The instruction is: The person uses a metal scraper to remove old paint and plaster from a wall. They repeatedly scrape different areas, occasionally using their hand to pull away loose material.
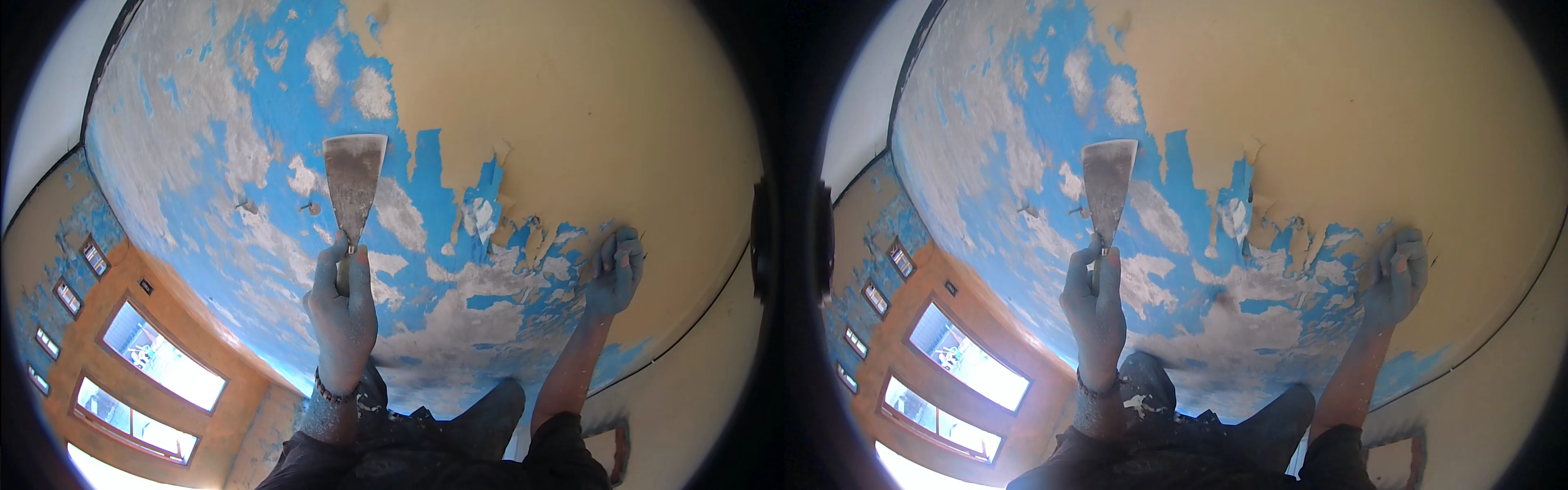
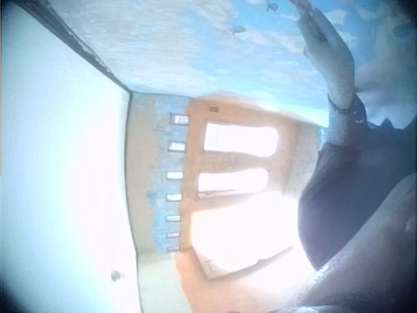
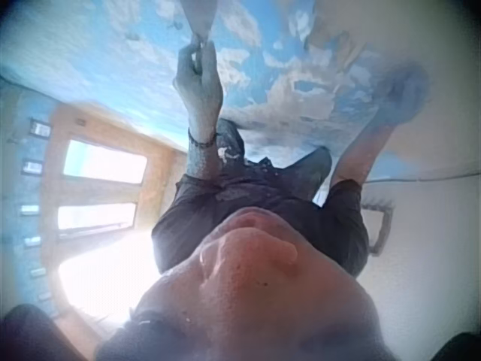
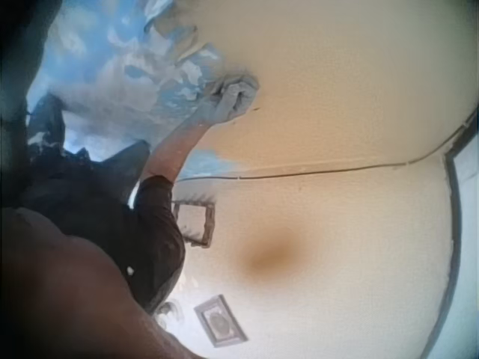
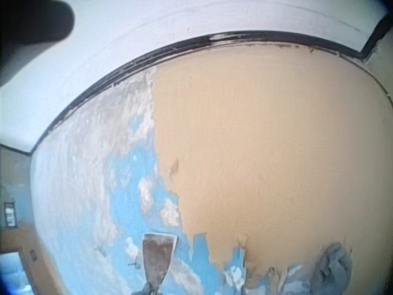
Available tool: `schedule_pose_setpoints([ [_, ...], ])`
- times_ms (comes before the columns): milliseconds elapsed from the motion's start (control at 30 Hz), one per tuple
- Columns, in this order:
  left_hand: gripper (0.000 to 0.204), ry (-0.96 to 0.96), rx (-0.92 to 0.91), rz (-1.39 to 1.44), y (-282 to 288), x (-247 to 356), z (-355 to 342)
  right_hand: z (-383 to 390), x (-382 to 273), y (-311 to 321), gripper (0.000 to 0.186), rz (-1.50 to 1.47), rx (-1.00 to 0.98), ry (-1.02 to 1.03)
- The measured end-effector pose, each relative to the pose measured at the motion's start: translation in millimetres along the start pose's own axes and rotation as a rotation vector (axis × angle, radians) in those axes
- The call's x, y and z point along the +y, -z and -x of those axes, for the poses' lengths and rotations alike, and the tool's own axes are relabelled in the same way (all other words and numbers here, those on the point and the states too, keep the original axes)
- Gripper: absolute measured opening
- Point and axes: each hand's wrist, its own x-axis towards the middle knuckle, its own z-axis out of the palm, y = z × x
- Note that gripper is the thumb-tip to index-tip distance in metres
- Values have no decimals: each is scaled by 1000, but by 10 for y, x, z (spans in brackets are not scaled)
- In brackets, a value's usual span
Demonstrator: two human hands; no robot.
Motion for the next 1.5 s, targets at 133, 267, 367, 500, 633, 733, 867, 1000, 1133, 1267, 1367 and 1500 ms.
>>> schedule_pose_setpoints([
  [133,30,122,-100,90,46,247,-335,-9,-28,-58,14,26,41,10],
  [267,30,37,-32,52,-13,76,-176,0,1,3,13,-1,10,-9],
  [367,26,-50,-72,-66,32,269,-522,-23,-5,9,13,9,-7,5],
  [500,24,-18,-105,-83,63,437,-619,-24,-22,-20,15,19,23,3],
  [633,23,-90,-65,-100,-2,314,-486,-32,-4,-39,18,33,32,18],
  [733,24,-30,-94,-46,-20,580,-775,-41,-10,-12,18,43,-8,28],
  [867,26,6,-72,-57,-67,436,-607,-53,-38,-84,24,92,72,42],
  [1000,27,-90,-37,-34,-31,496,-835,-47,-48,-88,24,73,73,23],
  [1133,27,-25,-52,14,-110,722,-985,-45,-54,-86,24,76,79,17],
  [1267,27,-181,42,-36,-190,440,-738,-38,-20,-29,25,46,87,7],
  [1367,26,-70,-54,-49,-125,867,-1130,-14,13,48,18,58,18,3],
  [1500,25,-120,-12,-35,-201,821,-1053,-33,-39,-3,19,52,33,3],
])
